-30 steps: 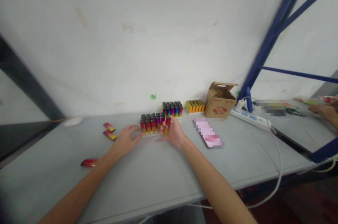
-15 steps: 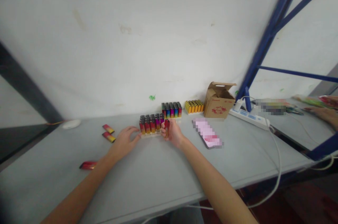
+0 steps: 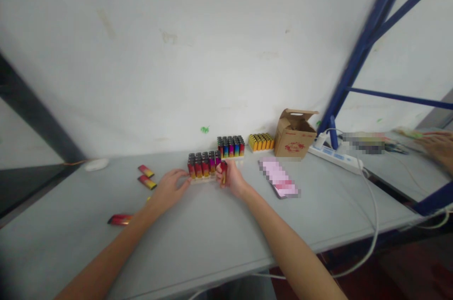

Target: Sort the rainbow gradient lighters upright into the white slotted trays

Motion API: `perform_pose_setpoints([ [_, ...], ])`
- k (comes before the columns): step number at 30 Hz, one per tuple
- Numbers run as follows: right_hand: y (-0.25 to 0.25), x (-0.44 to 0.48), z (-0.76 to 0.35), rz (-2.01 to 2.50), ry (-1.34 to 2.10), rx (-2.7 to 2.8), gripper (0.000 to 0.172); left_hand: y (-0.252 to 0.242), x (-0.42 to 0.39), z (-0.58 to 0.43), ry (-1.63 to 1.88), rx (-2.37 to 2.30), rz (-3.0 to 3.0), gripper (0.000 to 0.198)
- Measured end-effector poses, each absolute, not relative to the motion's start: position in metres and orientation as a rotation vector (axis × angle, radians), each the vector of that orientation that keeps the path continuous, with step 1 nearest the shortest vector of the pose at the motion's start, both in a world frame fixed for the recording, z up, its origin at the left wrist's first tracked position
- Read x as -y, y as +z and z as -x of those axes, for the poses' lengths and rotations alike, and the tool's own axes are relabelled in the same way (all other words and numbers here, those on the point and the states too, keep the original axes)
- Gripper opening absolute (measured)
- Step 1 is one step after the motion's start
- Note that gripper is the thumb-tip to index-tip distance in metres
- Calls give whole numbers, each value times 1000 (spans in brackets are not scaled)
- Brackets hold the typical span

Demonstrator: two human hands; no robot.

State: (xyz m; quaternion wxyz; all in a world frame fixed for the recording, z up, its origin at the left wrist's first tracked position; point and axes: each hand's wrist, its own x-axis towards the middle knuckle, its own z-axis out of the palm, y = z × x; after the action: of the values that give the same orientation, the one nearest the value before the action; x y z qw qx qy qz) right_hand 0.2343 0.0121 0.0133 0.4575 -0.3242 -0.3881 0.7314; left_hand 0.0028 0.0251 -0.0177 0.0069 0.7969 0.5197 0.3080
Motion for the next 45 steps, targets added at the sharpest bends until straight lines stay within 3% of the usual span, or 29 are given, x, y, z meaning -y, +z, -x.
perform_pose_setpoints([
  [13, 17, -7, -237, 760, 1852, 1033, 39, -13, -23, -5, 910, -1626, -2490, 31],
  [45, 26, 4, -226, 804, 1801, 912, 14, -12, -23, -6, 891, -1629, -2449, 32],
])
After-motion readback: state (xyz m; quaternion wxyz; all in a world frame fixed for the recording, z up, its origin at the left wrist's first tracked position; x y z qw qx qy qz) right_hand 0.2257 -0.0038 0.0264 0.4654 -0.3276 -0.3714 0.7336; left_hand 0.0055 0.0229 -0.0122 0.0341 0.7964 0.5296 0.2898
